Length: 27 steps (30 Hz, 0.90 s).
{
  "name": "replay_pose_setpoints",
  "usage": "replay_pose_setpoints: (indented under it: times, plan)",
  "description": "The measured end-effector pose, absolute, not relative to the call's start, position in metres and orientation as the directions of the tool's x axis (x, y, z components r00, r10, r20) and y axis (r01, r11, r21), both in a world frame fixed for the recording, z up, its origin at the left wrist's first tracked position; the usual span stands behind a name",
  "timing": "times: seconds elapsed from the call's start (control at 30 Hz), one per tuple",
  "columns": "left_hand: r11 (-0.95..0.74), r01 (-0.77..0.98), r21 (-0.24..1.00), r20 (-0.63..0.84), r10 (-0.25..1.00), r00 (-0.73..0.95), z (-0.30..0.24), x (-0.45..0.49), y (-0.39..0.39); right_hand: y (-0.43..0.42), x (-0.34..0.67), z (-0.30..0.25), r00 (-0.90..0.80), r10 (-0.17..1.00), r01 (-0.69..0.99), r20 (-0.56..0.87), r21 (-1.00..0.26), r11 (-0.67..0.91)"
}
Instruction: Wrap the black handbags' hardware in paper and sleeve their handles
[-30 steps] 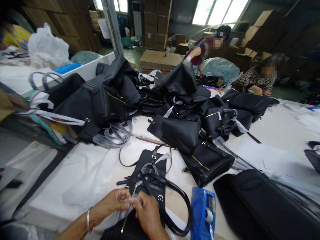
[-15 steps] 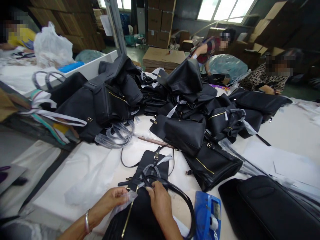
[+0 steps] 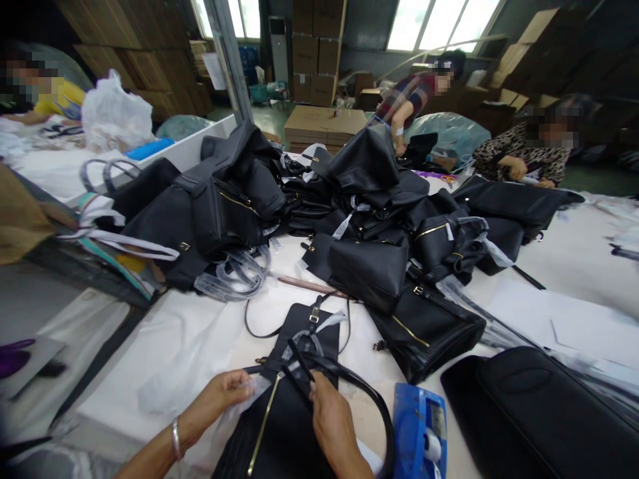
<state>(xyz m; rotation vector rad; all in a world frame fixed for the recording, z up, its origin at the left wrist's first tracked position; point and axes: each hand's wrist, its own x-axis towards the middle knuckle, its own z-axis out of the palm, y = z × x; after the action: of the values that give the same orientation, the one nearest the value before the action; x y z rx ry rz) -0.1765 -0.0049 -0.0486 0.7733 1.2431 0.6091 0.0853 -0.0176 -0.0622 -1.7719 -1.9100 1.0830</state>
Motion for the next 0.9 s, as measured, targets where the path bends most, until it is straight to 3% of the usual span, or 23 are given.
replay_pose_setpoints:
  times: [0.27, 0.9]
  plan:
    - [0.593, 0.004, 0.806, -0.573, 0.778, 0.259, -0.045, -0.185, -0.005, -0.033, 0.094, -0.017, -0.339, 0.91, 0.627, -0.239, -0.778, 0.029]
    - [0.613, 0.005, 0.79, -0.58, 0.744, 0.331, -0.033, -0.192, -0.004, -0.031, 0.098, -0.012, -0.442, 0.874, 0.63, -0.202, -0.764, 0.142]
